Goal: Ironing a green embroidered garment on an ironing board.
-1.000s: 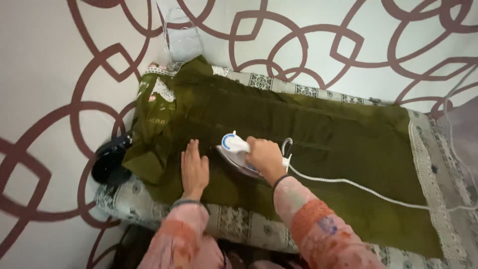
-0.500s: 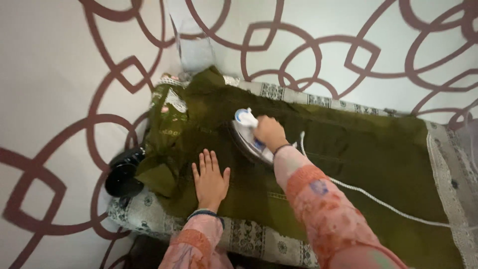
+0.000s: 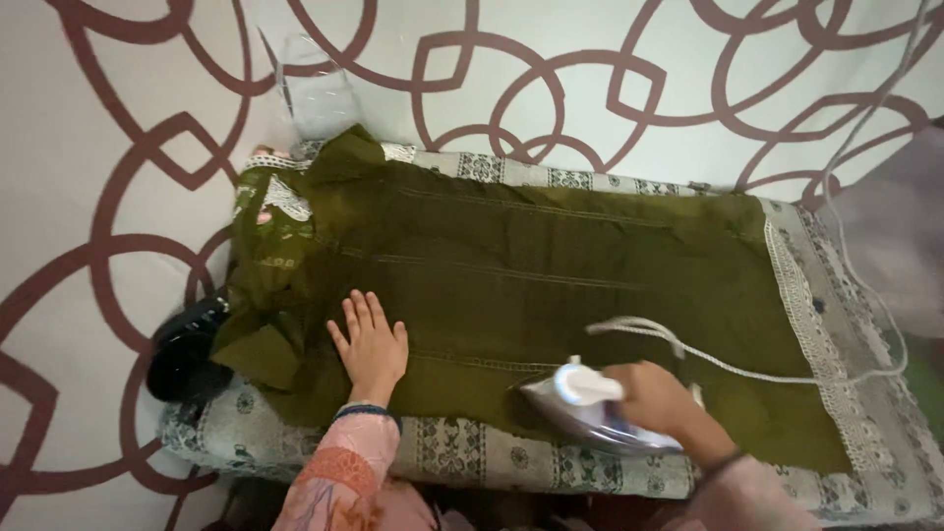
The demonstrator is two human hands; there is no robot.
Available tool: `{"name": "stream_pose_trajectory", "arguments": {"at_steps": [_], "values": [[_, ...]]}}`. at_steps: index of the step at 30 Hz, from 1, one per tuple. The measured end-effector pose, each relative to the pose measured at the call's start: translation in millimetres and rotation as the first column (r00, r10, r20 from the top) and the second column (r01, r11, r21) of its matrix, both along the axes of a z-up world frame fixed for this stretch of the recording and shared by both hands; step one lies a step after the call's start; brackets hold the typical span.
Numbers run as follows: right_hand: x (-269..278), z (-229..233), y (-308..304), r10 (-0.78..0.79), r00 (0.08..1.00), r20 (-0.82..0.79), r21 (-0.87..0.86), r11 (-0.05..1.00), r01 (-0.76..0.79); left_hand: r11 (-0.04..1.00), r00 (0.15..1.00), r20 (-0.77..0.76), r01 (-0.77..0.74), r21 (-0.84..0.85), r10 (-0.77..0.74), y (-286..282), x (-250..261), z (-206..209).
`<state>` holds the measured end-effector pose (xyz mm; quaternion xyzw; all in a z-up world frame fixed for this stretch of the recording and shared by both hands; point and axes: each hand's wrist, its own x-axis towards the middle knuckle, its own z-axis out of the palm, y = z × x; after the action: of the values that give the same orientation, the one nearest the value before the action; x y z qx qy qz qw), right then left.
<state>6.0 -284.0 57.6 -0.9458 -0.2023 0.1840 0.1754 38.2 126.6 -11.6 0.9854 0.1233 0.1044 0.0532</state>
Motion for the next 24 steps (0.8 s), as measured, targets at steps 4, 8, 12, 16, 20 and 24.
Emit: {"name": "stream_pose_trajectory", "arguments": {"at_steps": [4,8,12,16,20,24], "values": [[-21,4,2,-0.393,0.893,0.219,-0.048,0.910,0.413,0.998,0.986,-0.163,0.027,0.062,-0.017,-59,-5,19],[7,0,38,-0.404,0.843,0.355,0.027,0.906,0.423,0.992,0.980,-0.157,0.121,-0.029,-0.124,-83,-12,-8],[73,7,83,-0.327,0.851,0.410,0.035,0.938,0.344,0.996,0.988,-0.136,0.071,-0.057,-0.078,-89,-15,-9],[159,7,118,-0.364,0.805,0.469,0.082,0.925,0.370,0.999,0.995,-0.079,0.052,-0.014,-0.053,-89,-14,-20],[200,27,130,-0.377,0.846,0.376,0.115,0.926,0.361,0.998,0.998,0.000,0.055,0.000,-0.055,-91,-15,-15],[225,-26,101,-0.246,0.928,0.280,0.176,0.963,0.203,0.998,0.997,0.031,0.067,-0.018,-0.066,-85,-17,-31]]}}
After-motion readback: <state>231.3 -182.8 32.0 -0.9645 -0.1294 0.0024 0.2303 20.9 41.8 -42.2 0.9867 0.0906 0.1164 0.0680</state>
